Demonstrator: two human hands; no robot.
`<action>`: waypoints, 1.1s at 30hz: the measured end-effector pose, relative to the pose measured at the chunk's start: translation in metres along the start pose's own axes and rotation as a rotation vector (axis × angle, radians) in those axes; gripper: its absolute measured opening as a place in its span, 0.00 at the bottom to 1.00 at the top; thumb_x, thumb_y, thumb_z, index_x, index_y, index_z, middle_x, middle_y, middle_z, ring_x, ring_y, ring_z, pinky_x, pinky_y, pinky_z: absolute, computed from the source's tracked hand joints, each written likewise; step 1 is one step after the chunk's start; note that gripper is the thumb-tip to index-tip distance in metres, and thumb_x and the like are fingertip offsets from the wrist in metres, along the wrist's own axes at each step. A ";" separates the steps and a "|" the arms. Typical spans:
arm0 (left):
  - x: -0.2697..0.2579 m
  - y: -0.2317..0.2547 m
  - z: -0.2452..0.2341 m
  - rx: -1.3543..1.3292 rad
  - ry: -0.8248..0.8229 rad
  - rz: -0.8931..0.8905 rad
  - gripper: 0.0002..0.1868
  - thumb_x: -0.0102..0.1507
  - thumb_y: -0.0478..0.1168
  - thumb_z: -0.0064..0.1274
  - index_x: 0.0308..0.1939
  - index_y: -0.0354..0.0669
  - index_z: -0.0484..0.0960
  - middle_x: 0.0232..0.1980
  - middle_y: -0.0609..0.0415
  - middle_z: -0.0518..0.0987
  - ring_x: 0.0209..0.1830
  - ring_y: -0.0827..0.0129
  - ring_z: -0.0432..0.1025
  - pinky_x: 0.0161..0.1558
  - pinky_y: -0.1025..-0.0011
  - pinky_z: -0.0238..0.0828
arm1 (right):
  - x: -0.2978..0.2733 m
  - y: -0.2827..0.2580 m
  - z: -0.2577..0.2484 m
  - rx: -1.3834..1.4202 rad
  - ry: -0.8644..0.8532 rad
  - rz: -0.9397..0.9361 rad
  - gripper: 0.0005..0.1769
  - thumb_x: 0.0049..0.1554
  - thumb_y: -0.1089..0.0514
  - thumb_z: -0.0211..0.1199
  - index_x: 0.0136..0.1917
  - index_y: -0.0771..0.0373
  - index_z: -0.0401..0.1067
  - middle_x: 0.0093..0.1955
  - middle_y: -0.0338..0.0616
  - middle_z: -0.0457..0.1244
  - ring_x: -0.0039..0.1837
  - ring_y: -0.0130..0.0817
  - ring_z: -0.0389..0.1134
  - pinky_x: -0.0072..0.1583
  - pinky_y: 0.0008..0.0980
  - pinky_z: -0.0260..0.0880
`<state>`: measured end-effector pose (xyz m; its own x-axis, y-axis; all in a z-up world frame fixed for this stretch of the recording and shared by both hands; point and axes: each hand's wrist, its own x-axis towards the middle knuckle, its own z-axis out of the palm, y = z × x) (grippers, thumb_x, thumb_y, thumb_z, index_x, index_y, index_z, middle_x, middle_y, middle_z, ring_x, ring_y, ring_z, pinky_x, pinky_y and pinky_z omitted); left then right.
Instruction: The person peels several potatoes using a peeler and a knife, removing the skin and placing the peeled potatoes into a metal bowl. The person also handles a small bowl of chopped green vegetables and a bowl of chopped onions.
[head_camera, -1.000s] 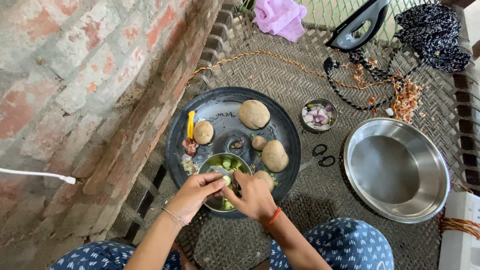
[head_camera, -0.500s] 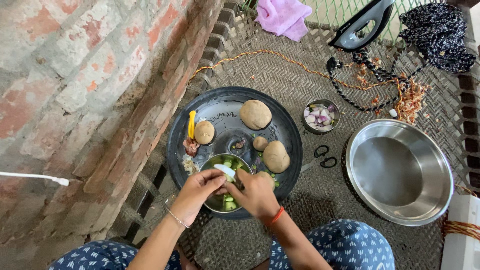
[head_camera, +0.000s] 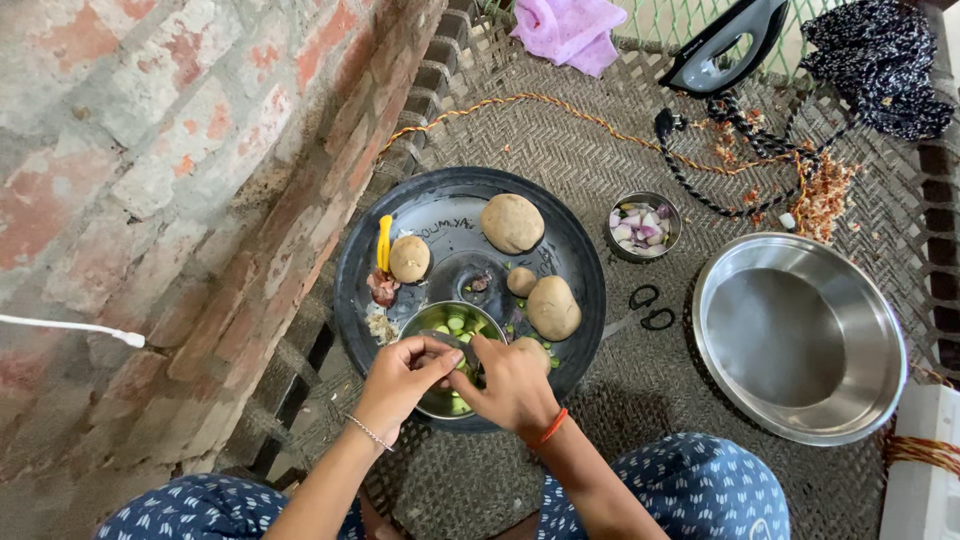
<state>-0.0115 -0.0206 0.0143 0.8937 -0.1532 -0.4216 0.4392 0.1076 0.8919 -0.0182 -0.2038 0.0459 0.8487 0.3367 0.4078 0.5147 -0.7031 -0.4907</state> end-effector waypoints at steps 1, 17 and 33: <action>0.001 -0.001 -0.001 0.014 -0.003 0.015 0.10 0.60 0.37 0.64 0.39 0.31 0.86 0.31 0.57 0.82 0.29 0.79 0.73 0.34 0.79 0.71 | 0.000 0.000 0.000 -0.001 -0.019 0.031 0.20 0.51 0.45 0.70 0.35 0.63 0.68 0.25 0.48 0.62 0.27 0.48 0.65 0.33 0.44 0.61; 0.003 0.001 0.003 0.007 0.057 -0.007 0.09 0.59 0.35 0.64 0.39 0.32 0.87 0.31 0.56 0.84 0.28 0.79 0.75 0.34 0.78 0.74 | -0.007 0.004 0.013 -0.022 -0.090 0.144 0.20 0.56 0.46 0.66 0.33 0.63 0.69 0.25 0.50 0.63 0.28 0.50 0.66 0.36 0.48 0.62; 0.016 -0.005 -0.023 -0.217 -0.171 -0.178 0.19 0.65 0.38 0.55 0.58 0.33 0.82 0.46 0.53 0.85 0.41 0.76 0.80 0.45 0.76 0.79 | -0.016 0.017 0.041 1.262 -0.426 1.082 0.24 0.66 0.39 0.52 0.38 0.57 0.69 0.23 0.29 0.48 0.23 0.18 0.44 0.26 0.25 0.39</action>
<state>0.0026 -0.0008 -0.0003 0.7811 -0.3495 -0.5175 0.6126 0.2686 0.7433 -0.0183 -0.1957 -0.0002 0.7106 0.3538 -0.6081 -0.6783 0.1152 -0.7257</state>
